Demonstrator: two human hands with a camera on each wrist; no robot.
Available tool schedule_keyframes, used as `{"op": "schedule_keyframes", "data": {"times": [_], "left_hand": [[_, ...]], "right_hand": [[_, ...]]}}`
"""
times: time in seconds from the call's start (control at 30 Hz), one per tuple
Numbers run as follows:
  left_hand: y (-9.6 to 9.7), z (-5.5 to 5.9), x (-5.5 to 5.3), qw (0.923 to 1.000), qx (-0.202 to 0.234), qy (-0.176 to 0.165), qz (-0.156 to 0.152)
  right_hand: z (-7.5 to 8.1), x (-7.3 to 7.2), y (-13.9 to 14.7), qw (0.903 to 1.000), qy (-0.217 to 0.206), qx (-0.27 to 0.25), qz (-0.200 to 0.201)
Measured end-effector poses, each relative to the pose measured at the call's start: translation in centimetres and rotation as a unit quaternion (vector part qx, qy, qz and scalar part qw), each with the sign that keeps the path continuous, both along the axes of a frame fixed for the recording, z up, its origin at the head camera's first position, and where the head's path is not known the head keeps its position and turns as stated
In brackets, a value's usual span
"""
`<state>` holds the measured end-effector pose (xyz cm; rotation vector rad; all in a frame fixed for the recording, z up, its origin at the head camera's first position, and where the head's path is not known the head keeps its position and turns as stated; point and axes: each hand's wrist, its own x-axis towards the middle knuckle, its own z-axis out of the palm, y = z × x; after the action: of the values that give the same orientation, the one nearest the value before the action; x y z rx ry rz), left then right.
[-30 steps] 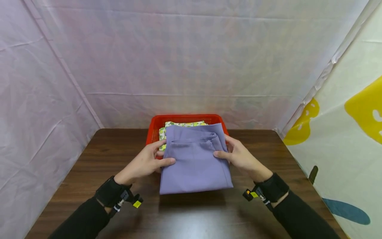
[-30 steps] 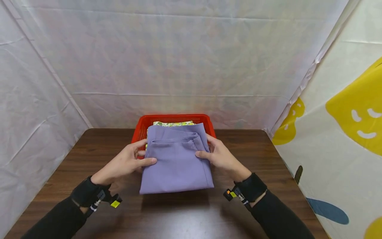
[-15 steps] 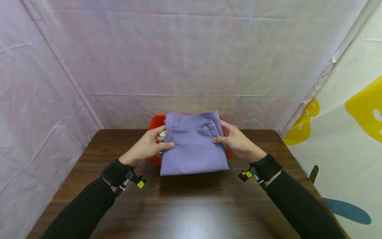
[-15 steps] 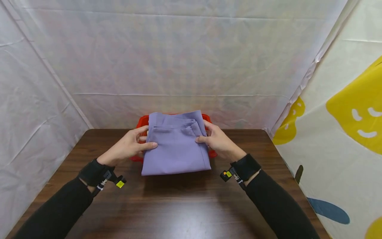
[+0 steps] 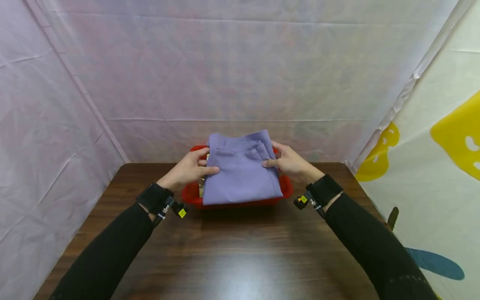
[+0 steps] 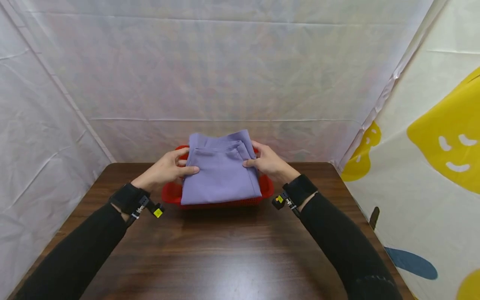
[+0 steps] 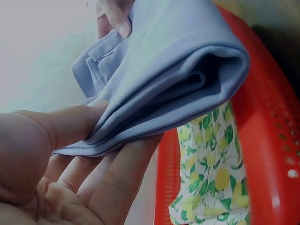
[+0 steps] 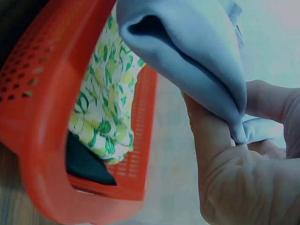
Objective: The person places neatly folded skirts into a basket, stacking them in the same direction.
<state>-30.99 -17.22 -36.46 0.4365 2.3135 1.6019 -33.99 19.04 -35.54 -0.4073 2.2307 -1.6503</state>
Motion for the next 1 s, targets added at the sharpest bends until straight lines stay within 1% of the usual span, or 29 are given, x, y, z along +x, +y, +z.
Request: {"op": "schedule_keyframes", "data": {"times": [0.13,0.33,0.5,0.63,0.83,0.93,1.0], "left_hand": [[0.0,0.0,-1.2,1.0000,-0.006,-0.003,-0.004],[0.2,-0.2,-2.8,0.9989,-0.042,-0.019,0.008],[0.6,-0.2,-3.9,0.9980,-0.056,-0.027,0.012],[0.9,-0.6,-4.5,0.9971,-0.065,-0.037,0.010],[1.1,-1.1,-4.8,0.9915,-0.123,-0.041,0.012],[1.2,-1.0,-4.9,0.9877,-0.144,-0.058,0.013],[1.2,-1.0,-4.9,0.9855,-0.152,-0.075,0.016]], "right_hand": [[-0.1,-1.2,-0.5,0.9999,-0.003,0.015,-0.005],[-0.5,-2.8,-1.5,0.9991,-0.011,0.038,-0.015],[-0.3,-3.7,-2.2,0.9971,-0.015,0.071,-0.020],[-0.3,-4.1,-2.5,0.9940,-0.020,0.106,-0.013],[-0.3,-4.5,-2.8,0.9836,-0.022,0.178,-0.017],[-0.3,-4.5,-2.9,0.9788,-0.028,0.201,-0.023],[-0.4,-4.5,-3.0,0.9773,-0.031,0.208,-0.027]]}}
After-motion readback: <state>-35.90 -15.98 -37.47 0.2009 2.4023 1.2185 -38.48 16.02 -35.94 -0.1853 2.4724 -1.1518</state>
